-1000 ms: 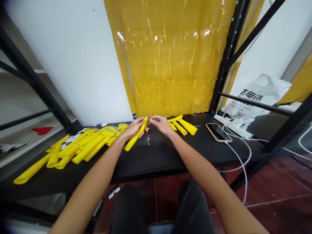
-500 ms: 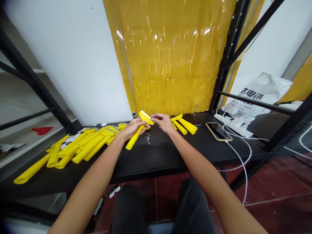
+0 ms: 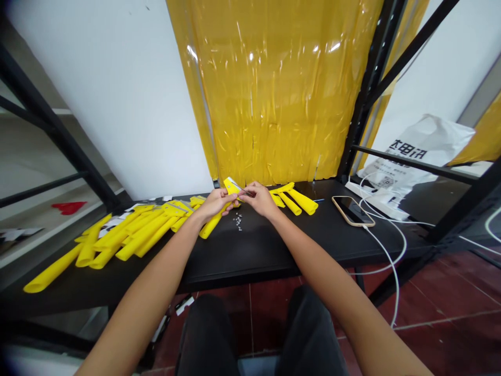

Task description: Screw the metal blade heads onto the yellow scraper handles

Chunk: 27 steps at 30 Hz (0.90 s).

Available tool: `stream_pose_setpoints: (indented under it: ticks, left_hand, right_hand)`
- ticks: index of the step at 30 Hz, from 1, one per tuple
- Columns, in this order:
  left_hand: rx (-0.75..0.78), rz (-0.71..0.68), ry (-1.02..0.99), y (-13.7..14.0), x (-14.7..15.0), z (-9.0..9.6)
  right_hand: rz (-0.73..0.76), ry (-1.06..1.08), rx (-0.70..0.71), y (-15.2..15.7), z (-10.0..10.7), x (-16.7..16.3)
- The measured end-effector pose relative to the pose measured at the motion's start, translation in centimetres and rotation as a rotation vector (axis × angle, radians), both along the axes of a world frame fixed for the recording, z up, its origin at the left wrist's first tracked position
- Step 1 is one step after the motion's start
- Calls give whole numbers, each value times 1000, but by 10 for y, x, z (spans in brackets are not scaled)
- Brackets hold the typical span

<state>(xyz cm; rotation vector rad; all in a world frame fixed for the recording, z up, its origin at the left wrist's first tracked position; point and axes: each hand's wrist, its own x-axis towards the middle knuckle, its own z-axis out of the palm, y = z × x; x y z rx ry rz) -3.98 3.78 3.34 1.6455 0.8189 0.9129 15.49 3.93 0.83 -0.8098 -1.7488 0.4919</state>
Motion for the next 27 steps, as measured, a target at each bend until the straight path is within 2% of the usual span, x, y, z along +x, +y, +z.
stream_pose_setpoints:
  ticks: [2, 6, 8, 11, 16, 18, 20, 22, 24, 27]
  left_hand:
    - [7, -7, 2, 1, 0, -1]
    - [5, 8, 21, 2, 0, -2]
    - [5, 16, 20, 1, 0, -1]
    - [3, 18, 3, -1, 1, 0]
    - [-19, 22, -36, -3, 2, 4]
    - [-23, 59, -19, -1, 3, 3]
    - [-15, 171, 27, 3, 4, 0]
    - [46, 336, 80, 6, 5, -4]
    - [205, 480, 140, 8, 6, -7]
    - [521, 521, 262, 4, 9, -10]
  right_hand:
    - [-2, 37, -57, -1, 0, -2]
    - [92, 210, -289, -7, 2, -7]
    - [116, 261, -341, -10, 3, -9]
    - [87, 291, -373, -13, 6, -10]
    - [196, 302, -637, -14, 7, -4]
    - [228, 284, -659, -12, 6, -2]
    - [209, 291, -662, -10, 4, -1]
    - [160, 322, -673, -8, 2, -1]
    - [106, 373, -699, -6, 1, -2]
    - [47, 449, -731, -5, 2, -1]
